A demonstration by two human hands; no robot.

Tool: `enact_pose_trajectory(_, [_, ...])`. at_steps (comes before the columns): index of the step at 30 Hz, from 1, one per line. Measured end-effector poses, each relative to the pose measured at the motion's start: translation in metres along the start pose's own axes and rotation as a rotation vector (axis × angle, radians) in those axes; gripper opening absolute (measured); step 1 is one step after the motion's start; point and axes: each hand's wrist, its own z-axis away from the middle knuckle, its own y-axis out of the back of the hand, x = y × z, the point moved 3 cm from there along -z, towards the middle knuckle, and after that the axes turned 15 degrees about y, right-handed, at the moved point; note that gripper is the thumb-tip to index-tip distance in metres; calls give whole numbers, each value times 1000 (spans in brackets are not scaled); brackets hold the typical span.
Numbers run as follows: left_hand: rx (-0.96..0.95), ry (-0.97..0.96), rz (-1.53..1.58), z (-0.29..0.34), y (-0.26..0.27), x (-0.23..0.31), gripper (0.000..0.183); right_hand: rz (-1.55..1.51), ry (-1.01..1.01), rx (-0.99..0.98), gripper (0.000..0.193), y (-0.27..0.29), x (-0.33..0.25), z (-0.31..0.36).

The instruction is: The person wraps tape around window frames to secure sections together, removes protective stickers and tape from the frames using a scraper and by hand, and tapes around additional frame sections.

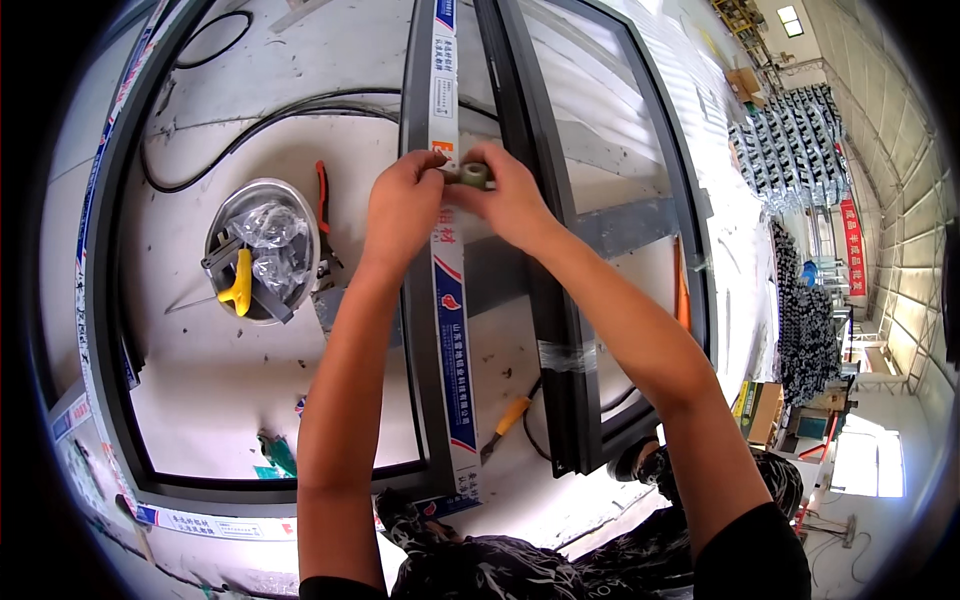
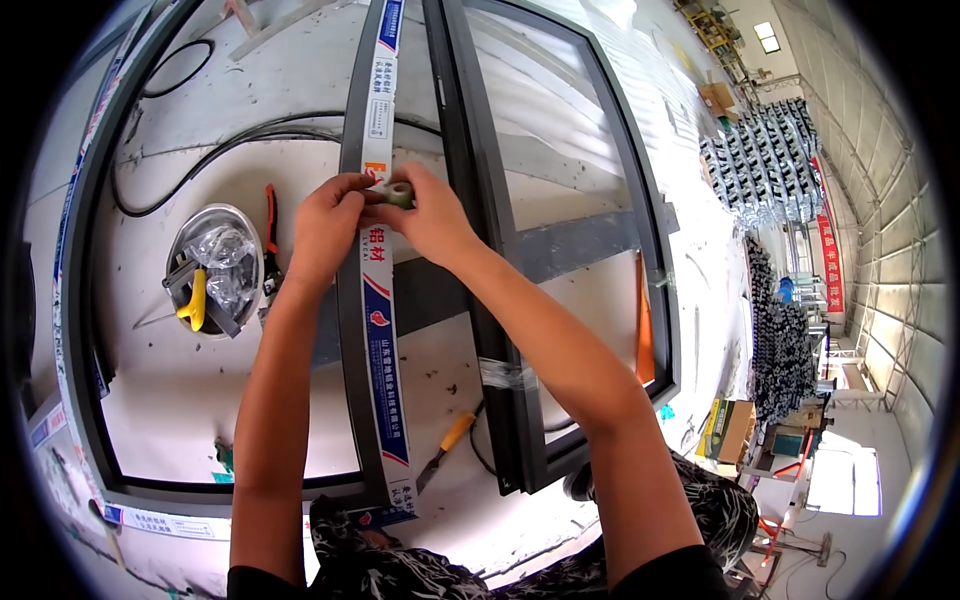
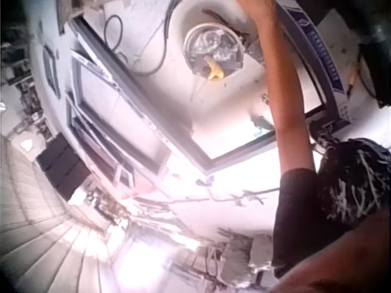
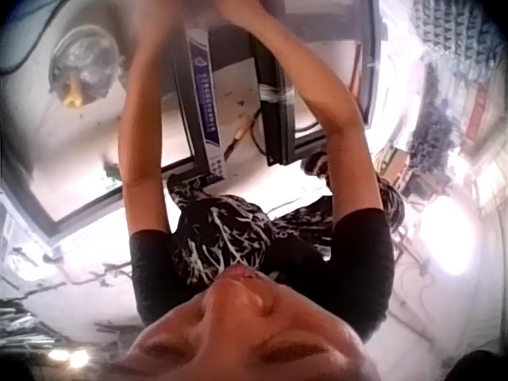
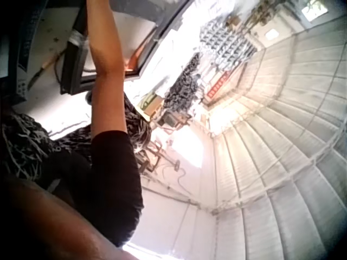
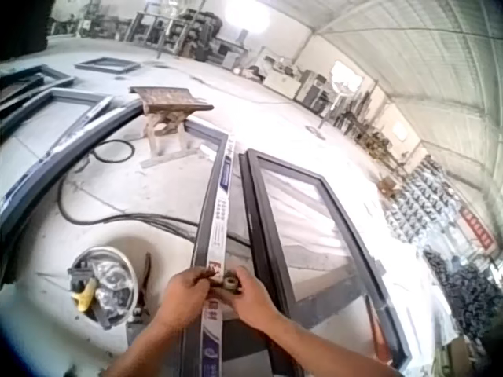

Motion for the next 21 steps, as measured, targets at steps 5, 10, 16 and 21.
enact_pose_trajectory(5, [349,-110,-93,-2,38,-31,26,-139,-246,242,44,17,48,17])
enact_pose_trajectory(10, [-105,476,195,-29,37,-98,29,287,-187,245,42,-28,81,24])
enact_pose_trajectory(16, [-323,597,654,-40,15,-132,34,105,-196,220,34,-69,98,3])
enact_pose_trajectory(21, [-197,342,326,-43,25,-128,36,-652,-680,308,40,-86,116,-12])
